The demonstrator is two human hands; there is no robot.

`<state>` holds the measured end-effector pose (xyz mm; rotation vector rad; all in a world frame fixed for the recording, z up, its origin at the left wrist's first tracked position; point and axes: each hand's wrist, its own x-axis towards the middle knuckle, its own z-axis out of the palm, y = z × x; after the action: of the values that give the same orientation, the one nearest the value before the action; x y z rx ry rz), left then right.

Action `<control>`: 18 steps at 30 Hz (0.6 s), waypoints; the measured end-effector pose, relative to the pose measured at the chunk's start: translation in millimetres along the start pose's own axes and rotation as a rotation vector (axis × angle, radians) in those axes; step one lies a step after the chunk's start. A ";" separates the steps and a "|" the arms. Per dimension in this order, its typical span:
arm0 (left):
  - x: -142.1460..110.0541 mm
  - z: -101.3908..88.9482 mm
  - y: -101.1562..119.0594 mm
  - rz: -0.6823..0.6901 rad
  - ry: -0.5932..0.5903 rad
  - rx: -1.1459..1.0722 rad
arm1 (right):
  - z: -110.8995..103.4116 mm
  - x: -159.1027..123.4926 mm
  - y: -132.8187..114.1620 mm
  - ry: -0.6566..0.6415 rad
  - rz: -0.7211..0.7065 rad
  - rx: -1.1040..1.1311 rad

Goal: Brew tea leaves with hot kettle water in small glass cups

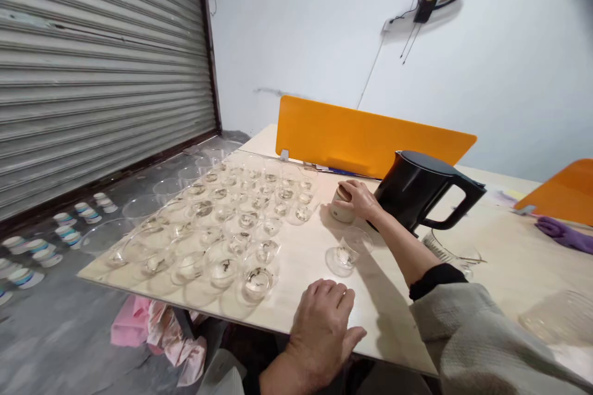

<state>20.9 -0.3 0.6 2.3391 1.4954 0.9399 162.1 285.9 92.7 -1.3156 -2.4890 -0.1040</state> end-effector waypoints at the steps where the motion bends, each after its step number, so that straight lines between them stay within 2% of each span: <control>1: -0.3 0.1 0.1 -0.002 0.003 0.002 | 3.2 1.7 4.3 -0.001 -0.008 0.009; 7: -1.3 1.9 -0.2 -0.005 -0.007 0.019 | 9.3 6.8 24.5 -0.020 -0.069 0.075; 10: -1.5 3.5 -1.3 -0.004 -0.005 0.013 | 5.3 3.7 23.8 -0.041 -0.048 0.090; 12: -1.6 3.9 -1.9 0.001 -0.009 0.003 | -1.5 -3.7 17.3 -0.011 -0.040 0.089; 15: -1.8 3.9 -2.2 0.004 -0.019 -0.012 | -22.3 -26.6 1.9 0.170 -0.047 0.079; 18: -1.9 4.0 -2.1 0.002 -0.017 -0.009 | -56.8 -60.7 -8.3 0.501 -0.011 0.051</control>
<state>21.2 -0.3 -4.3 2.3369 1.4804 0.9228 201.2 221.0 127.9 -1.0925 -2.0591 -0.3274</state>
